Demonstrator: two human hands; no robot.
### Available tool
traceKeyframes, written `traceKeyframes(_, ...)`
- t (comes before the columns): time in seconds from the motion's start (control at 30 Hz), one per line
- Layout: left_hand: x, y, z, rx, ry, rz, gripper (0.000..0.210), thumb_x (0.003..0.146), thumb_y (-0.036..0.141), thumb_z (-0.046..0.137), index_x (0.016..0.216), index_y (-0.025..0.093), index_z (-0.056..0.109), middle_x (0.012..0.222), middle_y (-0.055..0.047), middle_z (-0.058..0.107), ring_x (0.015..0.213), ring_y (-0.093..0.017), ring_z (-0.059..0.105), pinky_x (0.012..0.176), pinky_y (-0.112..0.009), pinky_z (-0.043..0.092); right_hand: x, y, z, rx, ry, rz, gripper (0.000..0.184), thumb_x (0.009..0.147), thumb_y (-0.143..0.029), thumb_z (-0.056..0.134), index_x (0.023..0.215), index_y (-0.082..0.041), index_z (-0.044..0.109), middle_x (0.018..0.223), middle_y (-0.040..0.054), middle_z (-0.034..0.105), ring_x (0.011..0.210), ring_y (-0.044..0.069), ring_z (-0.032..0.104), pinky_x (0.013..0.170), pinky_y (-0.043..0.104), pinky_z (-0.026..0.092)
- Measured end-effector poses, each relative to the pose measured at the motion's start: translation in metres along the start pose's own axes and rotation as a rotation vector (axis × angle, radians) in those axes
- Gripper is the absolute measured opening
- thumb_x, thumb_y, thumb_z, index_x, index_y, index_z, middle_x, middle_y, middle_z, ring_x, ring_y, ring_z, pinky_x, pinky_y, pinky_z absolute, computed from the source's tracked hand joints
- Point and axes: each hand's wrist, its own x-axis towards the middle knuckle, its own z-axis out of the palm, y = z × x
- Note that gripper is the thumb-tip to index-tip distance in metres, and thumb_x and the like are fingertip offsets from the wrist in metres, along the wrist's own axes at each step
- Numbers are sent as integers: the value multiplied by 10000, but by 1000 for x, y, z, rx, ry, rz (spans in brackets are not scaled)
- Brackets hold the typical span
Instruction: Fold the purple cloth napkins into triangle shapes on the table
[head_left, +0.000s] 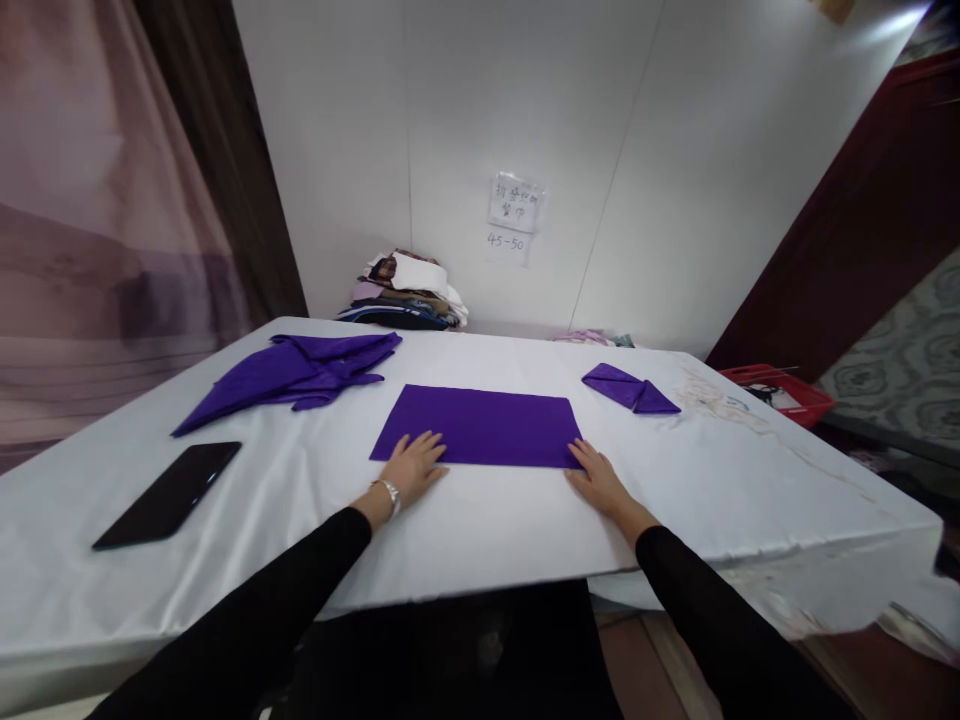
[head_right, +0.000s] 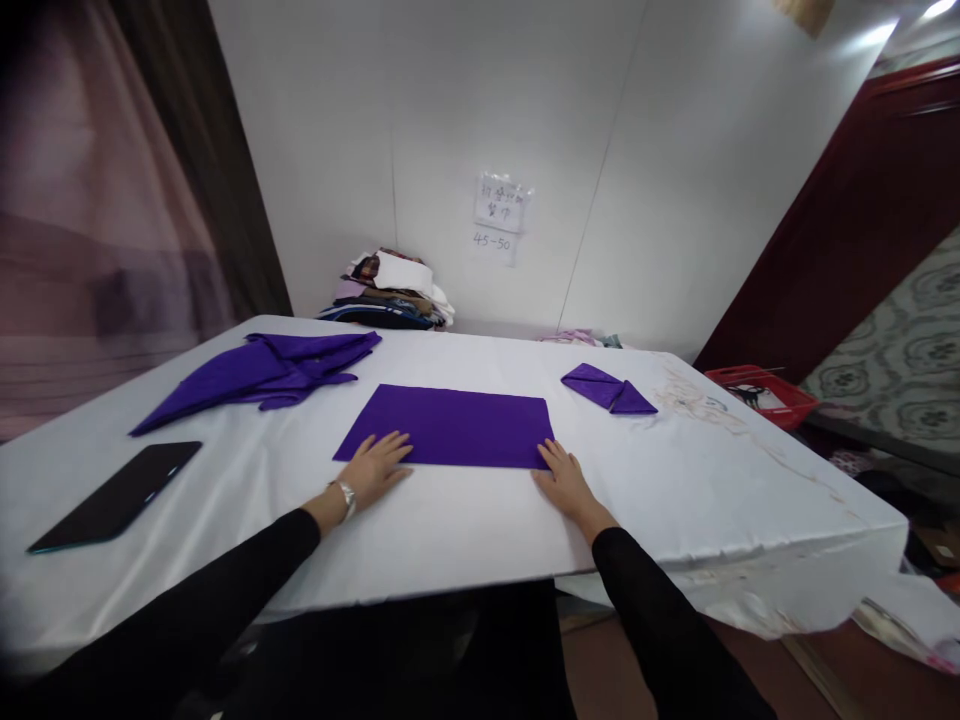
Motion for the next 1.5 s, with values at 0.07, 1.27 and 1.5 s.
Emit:
traceKeyframes(0.07, 9, 18, 1, 0, -2, 90, 399, 888, 330, 375, 1246, 240, 526, 1383, -46, 451, 1320, -215, 315, 1101, -430, 145, 0, -1, 2, -5, 19, -62, 532, 843, -343, 405, 1355, -196, 403, 1457, 63, 315, 1364, 209, 204, 1097, 441, 153)
traceKeyframes(1.27, -8, -7, -16, -80, 124, -500, 496, 870, 492, 377, 1205, 154, 516, 1334, -141, 482, 1223, -288, 424, 979, -445, 339, -12, -14, -5, -28, 44, -138, 525, 719, -109, 405, 1211, -210, 558, 1305, 64, 525, 1268, 216, 399, 1078, 503, 136)
traceKeyframes(1.5, 10, -35, -31, -182, 13, -753, 454, 768, 352, 544, 1162, 128, 509, 1188, -183, 555, 1075, -310, 543, 843, -392, 435, 33, -90, 1, 112, 0, -234, 496, 866, -370, 391, 1322, -184, 450, 1397, 83, 415, 1327, 207, 297, 1095, 433, 130)
